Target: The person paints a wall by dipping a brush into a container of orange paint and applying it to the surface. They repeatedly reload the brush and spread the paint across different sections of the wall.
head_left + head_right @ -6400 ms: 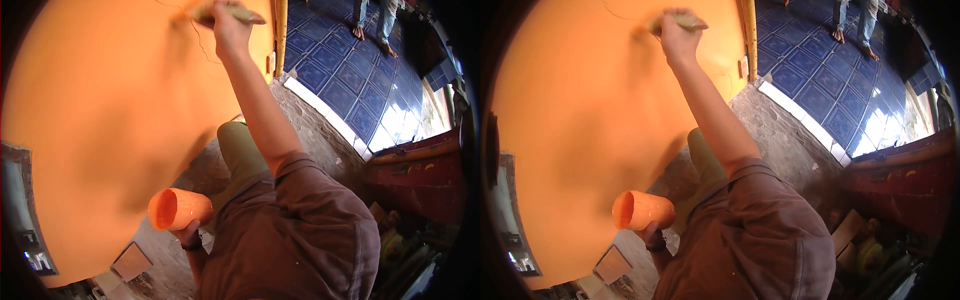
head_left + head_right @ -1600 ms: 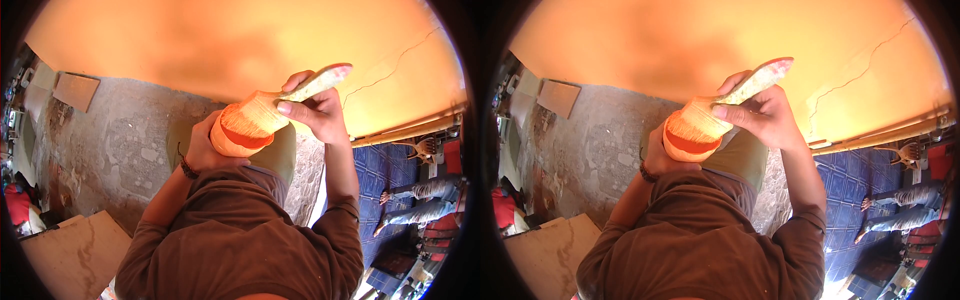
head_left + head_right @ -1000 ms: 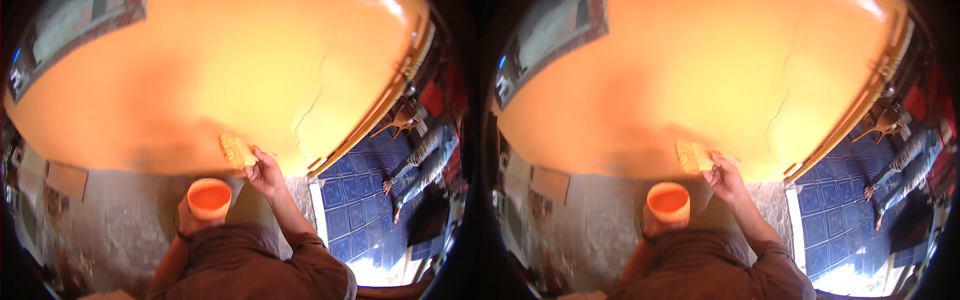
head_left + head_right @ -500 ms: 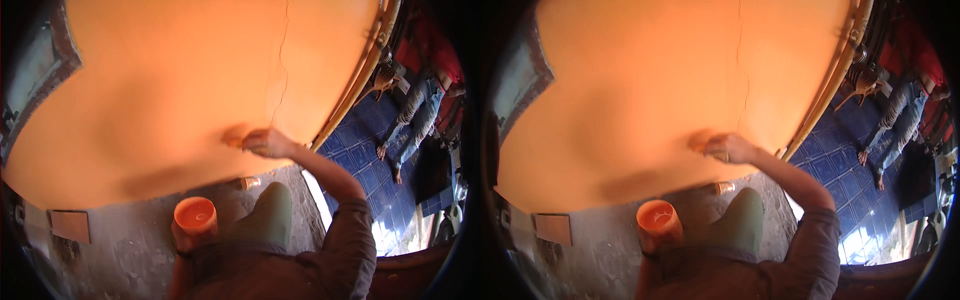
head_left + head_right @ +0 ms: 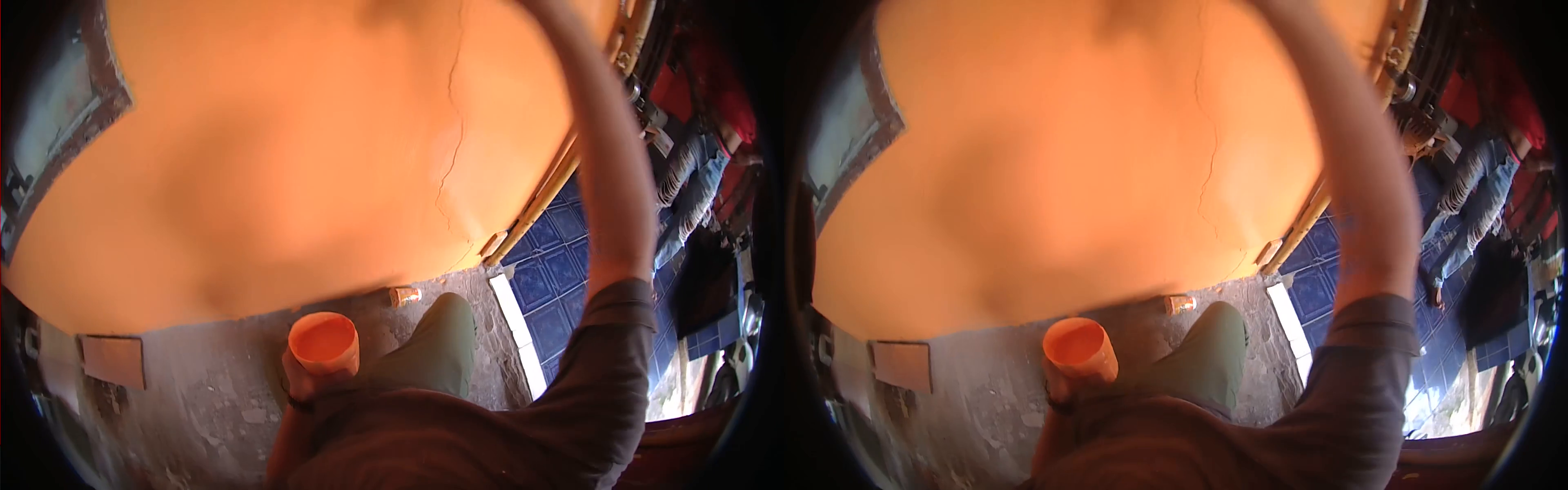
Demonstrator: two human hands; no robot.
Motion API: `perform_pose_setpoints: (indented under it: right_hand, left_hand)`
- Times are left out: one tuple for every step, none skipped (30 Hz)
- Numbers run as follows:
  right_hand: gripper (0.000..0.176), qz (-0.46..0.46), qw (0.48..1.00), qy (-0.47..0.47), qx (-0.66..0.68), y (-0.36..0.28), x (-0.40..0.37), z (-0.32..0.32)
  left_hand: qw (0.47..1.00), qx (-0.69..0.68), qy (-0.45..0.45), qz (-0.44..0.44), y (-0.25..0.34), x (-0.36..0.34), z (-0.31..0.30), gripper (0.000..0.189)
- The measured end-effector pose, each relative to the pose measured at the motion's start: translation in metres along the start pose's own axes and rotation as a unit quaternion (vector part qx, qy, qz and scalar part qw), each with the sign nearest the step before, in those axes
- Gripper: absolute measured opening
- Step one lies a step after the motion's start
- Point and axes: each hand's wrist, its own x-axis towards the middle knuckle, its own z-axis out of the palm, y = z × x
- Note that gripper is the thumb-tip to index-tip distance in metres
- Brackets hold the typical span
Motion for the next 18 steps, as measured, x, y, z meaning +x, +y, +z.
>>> perform_pose_setpoints:
  right_hand:
    - [0.017,-0.014,0.997,-0.061,-0.053,-0.013,-0.039,0.004]
    - [0.024,-0.028,0.987,-0.122,-0.105,-0.029,-0.080,0.010]
    - [0.025,-0.087,0.991,-0.020,-0.102,-0.057,-0.111,0.018]
    - [0.022,-0.010,0.996,0.034,-0.076,-0.092,-0.154,0.031]
    - [0.016,0.002,0.997,-0.065,-0.046,-0.131,-0.190,0.017]
    - [0.017,0.033,0.982,-0.171,0.066,-0.163,-0.291,0.039]
    - [0.022,0.001,0.980,-0.186,0.064,-0.199,-0.311,0.015]
    - [0.023,0.044,0.969,-0.206,0.126,-0.231,-0.328,0.000]
    - [0.022,0.068,0.949,-0.267,0.151,-0.256,-0.338,-0.015]
    - [0.022,0.084,0.934,-0.291,0.188,-0.277,-0.366,-0.017]
    - [0.021,0.071,0.904,-0.356,0.227,-0.287,-0.380,-0.022]
    - [0.021,0.059,0.866,-0.421,0.265,-0.288,-0.382,-0.026]
    - [0.021,0.052,0.871,-0.414,0.260,-0.277,-0.385,-0.021]
    - [0.021,0.032,0.842,-0.456,0.285,-0.267,-0.386,-0.020]
    - [0.022,0.013,0.811,-0.497,0.309,-0.257,-0.381,-0.015]
    - [0.026,0.195,0.763,-0.430,0.442,-0.234,-0.373,0.004]
    - [0.031,0.177,0.750,-0.477,0.423,-0.194,-0.313,0.002]
    - [0.034,0.145,0.741,-0.541,0.370,-0.154,-0.248,-0.005]
  left_hand:
    - [0.997,-0.072,-0.007,-0.010,0.008,-0.001,0.009,0.035]
    - [0.989,-0.143,-0.013,-0.019,0.012,0.001,0.012,0.041]
    - [0.998,0.039,-0.046,0.014,0.009,0.000,0.003,0.054]
    - [0.998,0.037,-0.049,0.021,0.006,0.000,0.000,0.054]
    - [0.998,0.032,-0.050,0.004,0.003,0.000,-0.001,0.054]
    - [0.998,0.027,-0.051,-0.014,0.001,0.001,-0.002,0.055]
    - [0.998,0.025,-0.054,-0.005,0.002,0.003,-0.003,0.055]
    - [0.997,0.046,-0.063,0.016,0.006,0.003,-0.003,0.048]
    - [0.994,0.068,-0.071,0.037,0.011,0.003,-0.004,0.051]
    - [0.991,0.091,-0.078,0.059,0.012,0.004,-0.006,0.061]
    - [0.990,0.091,-0.076,0.072,0.010,0.006,-0.008,0.061]
    - [0.995,0.060,-0.062,0.048,0.008,0.004,-0.011,0.062]
    - [0.998,0.030,-0.050,0.026,0.005,0.003,-0.014,0.063]
    - [0.999,-0.001,-0.039,-0.002,0.001,-0.001,-0.016,0.064]
    - [1.000,-0.004,-0.021,-0.011,0.000,-0.003,-0.016,0.041]
    - [1.000,-0.004,-0.022,-0.003,0.000,0.000,-0.015,0.041]
    - [0.979,-0.182,-0.076,-0.060,0.003,0.001,-0.013,0.041]
    - [0.920,-0.352,-0.128,-0.119,0.005,0.000,-0.010,0.047]
